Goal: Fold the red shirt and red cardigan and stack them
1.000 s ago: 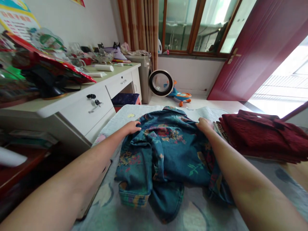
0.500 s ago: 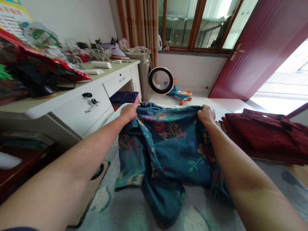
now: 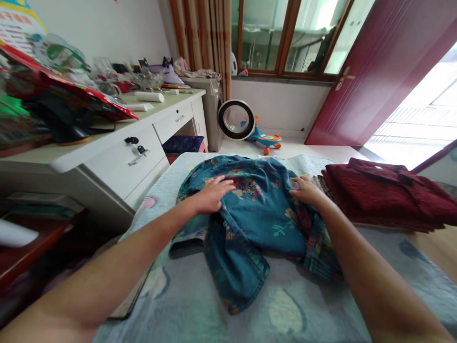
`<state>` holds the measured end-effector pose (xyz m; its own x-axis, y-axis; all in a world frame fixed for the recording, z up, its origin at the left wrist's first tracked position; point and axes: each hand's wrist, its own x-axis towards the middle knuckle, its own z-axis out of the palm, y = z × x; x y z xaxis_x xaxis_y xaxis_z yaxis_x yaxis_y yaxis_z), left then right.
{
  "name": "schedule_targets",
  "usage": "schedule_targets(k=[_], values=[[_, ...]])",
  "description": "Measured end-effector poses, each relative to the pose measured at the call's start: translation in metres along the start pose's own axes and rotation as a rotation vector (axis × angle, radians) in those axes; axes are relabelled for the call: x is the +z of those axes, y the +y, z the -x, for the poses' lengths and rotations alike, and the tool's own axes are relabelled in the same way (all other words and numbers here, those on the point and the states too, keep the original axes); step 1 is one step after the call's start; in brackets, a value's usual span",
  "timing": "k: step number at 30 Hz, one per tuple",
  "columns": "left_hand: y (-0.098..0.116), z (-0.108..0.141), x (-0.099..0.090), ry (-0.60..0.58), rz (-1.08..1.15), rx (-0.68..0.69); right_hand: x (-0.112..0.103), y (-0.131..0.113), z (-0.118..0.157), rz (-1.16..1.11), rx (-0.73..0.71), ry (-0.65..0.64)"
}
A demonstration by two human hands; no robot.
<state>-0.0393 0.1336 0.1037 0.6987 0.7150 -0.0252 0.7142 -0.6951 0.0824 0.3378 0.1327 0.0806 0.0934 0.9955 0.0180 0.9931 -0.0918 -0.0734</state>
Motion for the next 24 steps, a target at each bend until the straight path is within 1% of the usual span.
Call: schedule_targets(k=[2, 3, 4, 6, 7, 9, 10, 12, 14, 15, 17, 19, 21, 23, 24], values=[[0.04, 0.022, 0.001, -0.03, 0.102, 0.237, -0.008, 0.008, 0.03, 0.049, -0.051, -0.019], [0.059, 0.032, 0.003, -0.056, 0.124, 0.315, -0.011, 0.011, 0.046, 0.068, -0.058, -0.036], [0.077, 0.042, 0.007, -0.066, 0.128, 0.354, -0.014, 0.014, 0.062, 0.079, -0.052, -0.059], [0.107, 0.057, 0.018, -0.076, 0.107, 0.411, -0.015, 0.015, 0.092, 0.084, 0.016, -0.098], [0.118, 0.061, 0.023, -0.068, 0.088, 0.418, -0.014, 0.015, 0.105, 0.083, 0.059, -0.118], [0.134, 0.063, 0.034, -0.025, 0.038, 0.369, -0.009, 0.011, 0.125, 0.068, 0.127, -0.171], [0.139, 0.063, 0.037, 0.001, 0.01, 0.329, -0.006, 0.009, 0.133, 0.054, 0.137, -0.199], [0.143, 0.059, 0.042, 0.046, -0.041, 0.263, -0.001, 0.005, 0.141, 0.016, 0.094, -0.245], [0.142, 0.057, 0.043, 0.076, -0.069, 0.249, -0.002, 0.003, 0.142, -0.008, 0.01, -0.257], [0.139, 0.057, 0.042, 0.092, -0.072, 0.248, -0.006, 0.003, 0.141, -0.004, -0.017, -0.25], [0.131, 0.06, 0.039, 0.134, -0.058, 0.225, -0.021, 0.006, 0.135, 0.02, -0.019, -0.198], [0.121, 0.067, 0.036, 0.186, -0.007, 0.178, -0.04, 0.009, 0.125, 0.038, 0.04, -0.074], [0.108, 0.075, 0.033, 0.242, 0.084, 0.119, -0.055, 0.011, 0.114, 0.036, 0.099, 0.107], [0.092, 0.084, 0.031, 0.319, 0.188, 0.041, -0.059, 0.01, 0.103, 0.019, 0.15, 0.282], [0.083, 0.089, 0.03, 0.374, 0.225, -0.019, -0.057, 0.008, 0.099, 0.012, 0.17, 0.33]])
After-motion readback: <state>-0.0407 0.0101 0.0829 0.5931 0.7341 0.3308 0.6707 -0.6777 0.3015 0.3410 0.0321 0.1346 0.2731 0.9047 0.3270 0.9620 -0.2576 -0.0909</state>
